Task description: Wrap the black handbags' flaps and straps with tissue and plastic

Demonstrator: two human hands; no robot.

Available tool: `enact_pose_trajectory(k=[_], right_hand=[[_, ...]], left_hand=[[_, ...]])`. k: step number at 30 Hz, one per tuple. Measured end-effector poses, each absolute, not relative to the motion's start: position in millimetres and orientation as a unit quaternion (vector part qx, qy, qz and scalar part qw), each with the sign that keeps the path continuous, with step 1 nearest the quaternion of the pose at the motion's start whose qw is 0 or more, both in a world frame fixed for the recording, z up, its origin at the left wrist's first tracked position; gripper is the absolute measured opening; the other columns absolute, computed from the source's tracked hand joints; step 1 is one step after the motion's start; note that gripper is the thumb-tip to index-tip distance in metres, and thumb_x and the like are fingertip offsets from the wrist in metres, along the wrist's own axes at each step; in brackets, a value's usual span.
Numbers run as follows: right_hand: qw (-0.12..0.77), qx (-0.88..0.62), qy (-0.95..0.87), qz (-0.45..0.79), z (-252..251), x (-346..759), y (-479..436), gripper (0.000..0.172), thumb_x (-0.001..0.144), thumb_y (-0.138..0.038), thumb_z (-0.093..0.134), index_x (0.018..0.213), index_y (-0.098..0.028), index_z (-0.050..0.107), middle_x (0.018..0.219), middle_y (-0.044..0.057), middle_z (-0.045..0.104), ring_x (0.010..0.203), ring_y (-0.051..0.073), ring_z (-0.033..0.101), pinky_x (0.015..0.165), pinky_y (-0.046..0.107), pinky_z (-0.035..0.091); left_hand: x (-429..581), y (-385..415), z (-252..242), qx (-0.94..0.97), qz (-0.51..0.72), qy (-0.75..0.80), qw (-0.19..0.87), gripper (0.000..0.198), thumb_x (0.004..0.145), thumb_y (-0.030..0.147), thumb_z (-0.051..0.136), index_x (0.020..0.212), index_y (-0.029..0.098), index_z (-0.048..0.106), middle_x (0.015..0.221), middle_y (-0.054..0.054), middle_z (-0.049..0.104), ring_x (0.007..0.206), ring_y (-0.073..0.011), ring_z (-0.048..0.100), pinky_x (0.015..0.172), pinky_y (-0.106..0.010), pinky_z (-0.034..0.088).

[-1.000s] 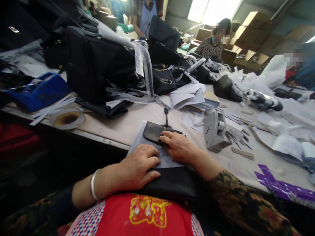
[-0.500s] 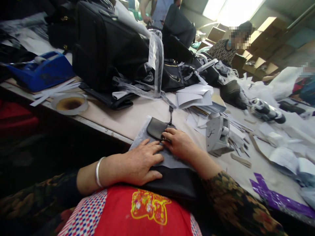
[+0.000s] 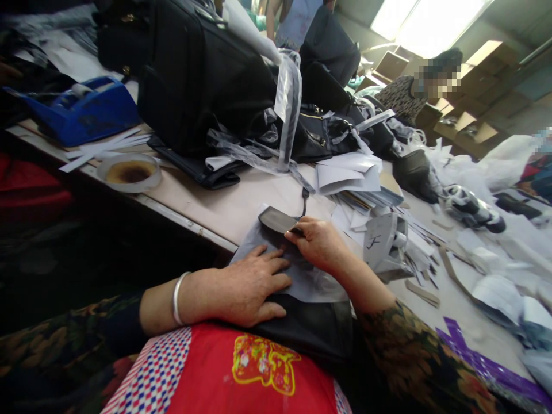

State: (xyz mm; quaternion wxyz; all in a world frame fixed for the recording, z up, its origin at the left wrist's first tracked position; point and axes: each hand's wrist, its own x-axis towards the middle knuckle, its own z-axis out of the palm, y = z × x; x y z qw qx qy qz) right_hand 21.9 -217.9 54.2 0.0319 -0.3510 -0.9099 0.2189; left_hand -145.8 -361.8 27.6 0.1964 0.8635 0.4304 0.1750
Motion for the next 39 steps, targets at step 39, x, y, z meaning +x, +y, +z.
enact_pose_trajectory(k=[39], right_hand=[[0.176, -0.445, -0.793, 0.376, 28.0, 30.8, -246.4, 0.027, 0.085, -0.044, 0.064, 0.083, -0.021, 0.077, 0.087, 0.005, 0.073, 0.084, 0.021, 0.067, 0.078, 0.032, 0.048]], left_hand=[[-152.4, -356.8, 30.6, 0.880, 0.149, 0.402, 0.204, 0.047, 0.091, 0.054, 0.060, 0.116, 0.015, 0.071, 0.126, -0.021, 0.065, 0.125, -0.0402, 0.056, 0.105, -0.062, 0.043]])
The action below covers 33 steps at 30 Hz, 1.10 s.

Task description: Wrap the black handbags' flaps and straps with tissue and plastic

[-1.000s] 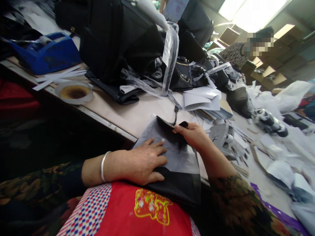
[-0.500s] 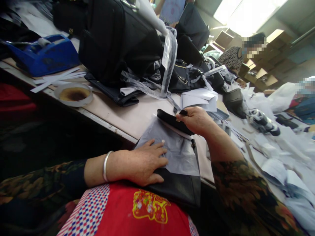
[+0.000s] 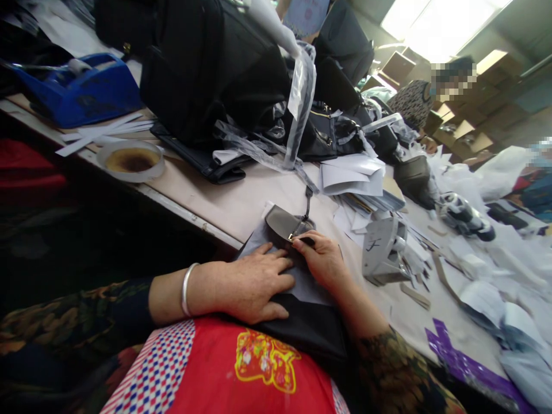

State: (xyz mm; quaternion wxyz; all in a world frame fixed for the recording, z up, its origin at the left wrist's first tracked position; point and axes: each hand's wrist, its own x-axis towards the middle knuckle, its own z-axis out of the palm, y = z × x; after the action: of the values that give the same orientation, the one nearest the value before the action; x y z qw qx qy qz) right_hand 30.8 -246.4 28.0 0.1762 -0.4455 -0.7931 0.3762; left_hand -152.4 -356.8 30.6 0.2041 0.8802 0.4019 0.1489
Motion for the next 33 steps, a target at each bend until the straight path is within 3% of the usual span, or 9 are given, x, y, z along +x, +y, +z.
enact_pose_trajectory(k=[5, 16, 26, 33], right_hand=[[0.173, -0.462, -0.758, 0.427, 15.9, 38.2, -244.5, 0.027, 0.081, -0.047, 0.069, 0.083, -0.022, 0.078, 0.090, 0.006, 0.073, 0.087, 0.023, 0.066, 0.084, 0.035, 0.048], [0.158, -0.462, -0.767, 0.417, 16.3, 36.3, -245.8, 0.032, 0.081, -0.051, 0.069, 0.077, -0.021, 0.077, 0.091, 0.006, 0.070, 0.083, 0.021, 0.063, 0.077, 0.034, 0.048], [0.155, -0.451, -0.811, 0.340, 13.5, 31.3, -251.7, 0.026, 0.085, -0.044, 0.068, 0.086, -0.021, 0.080, 0.099, 0.007, 0.072, 0.092, 0.022, 0.067, 0.085, 0.035, 0.052], [0.118, -0.332, -0.917, 0.185, 9.8, 32.2, -256.4, 0.023, 0.094, -0.027, 0.057, 0.104, -0.022, 0.078, 0.102, 0.009, 0.067, 0.093, 0.023, 0.066, 0.085, 0.036, 0.055]], left_hand=[[-153.5, -358.3, 29.6, 0.882, 0.159, 0.397, 0.198, 0.044, 0.091, 0.053, 0.061, 0.113, 0.016, 0.071, 0.121, -0.018, 0.067, 0.122, -0.0365, 0.058, 0.110, -0.060, 0.038], [-175.4, -368.3, 32.3, 0.880, 0.175, 0.397, 0.195, 0.029, 0.092, 0.041, 0.066, 0.099, 0.013, 0.070, 0.106, -0.015, 0.072, 0.108, -0.0280, 0.066, 0.109, -0.045, 0.039], [-177.2, -369.6, 32.1, 0.873, 0.185, 0.406, 0.196, 0.027, 0.089, 0.038, 0.070, 0.099, 0.013, 0.071, 0.107, -0.016, 0.073, 0.108, -0.0289, 0.066, 0.108, -0.044, 0.040], [-176.7, -371.1, 28.9, 0.878, 0.180, 0.404, 0.185, 0.030, 0.092, 0.039, 0.066, 0.103, 0.012, 0.071, 0.110, -0.016, 0.072, 0.111, -0.0293, 0.064, 0.111, -0.045, 0.038]])
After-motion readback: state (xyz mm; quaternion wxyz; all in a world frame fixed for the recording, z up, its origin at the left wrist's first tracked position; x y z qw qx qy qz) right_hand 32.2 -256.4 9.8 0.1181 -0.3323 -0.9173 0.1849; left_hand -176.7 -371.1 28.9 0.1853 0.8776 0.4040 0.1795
